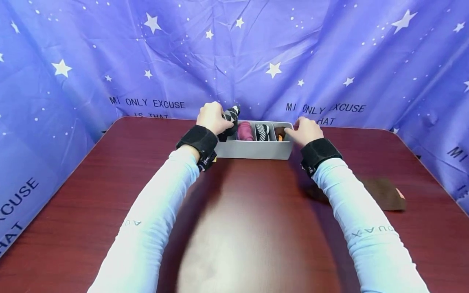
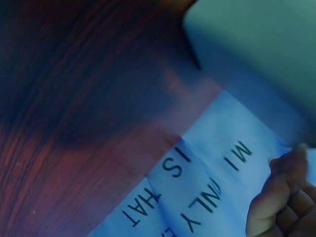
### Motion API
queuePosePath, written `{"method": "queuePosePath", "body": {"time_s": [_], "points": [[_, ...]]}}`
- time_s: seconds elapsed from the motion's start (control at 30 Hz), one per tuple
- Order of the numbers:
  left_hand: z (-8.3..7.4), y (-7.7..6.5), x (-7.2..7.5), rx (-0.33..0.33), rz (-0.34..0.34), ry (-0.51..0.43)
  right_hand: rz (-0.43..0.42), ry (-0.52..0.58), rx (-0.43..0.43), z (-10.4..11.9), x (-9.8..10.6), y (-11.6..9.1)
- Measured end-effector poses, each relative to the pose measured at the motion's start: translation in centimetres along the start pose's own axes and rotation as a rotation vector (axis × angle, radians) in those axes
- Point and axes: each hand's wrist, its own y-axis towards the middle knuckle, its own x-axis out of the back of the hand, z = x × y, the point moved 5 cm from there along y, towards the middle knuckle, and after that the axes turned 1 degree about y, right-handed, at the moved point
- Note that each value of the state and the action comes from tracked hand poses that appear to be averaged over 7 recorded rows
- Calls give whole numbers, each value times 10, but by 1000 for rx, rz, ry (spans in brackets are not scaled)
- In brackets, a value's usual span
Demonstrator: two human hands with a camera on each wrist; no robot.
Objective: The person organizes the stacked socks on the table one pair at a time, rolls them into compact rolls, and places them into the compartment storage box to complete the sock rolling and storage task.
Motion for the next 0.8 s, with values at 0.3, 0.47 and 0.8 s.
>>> {"method": "queuePosePath", "body": {"time_s": [0.3, 0.47, 0.8], "points": [[-15, -4, 8, -24, 14, 170, 31, -54, -18, 11, 11, -6], [-17, -1, 16, 0, 63, 242, 67, -44, -42, 21, 17, -6], [-13, 5, 0, 27, 195, 367, 101, -9, -83, 22, 11, -8]]}}
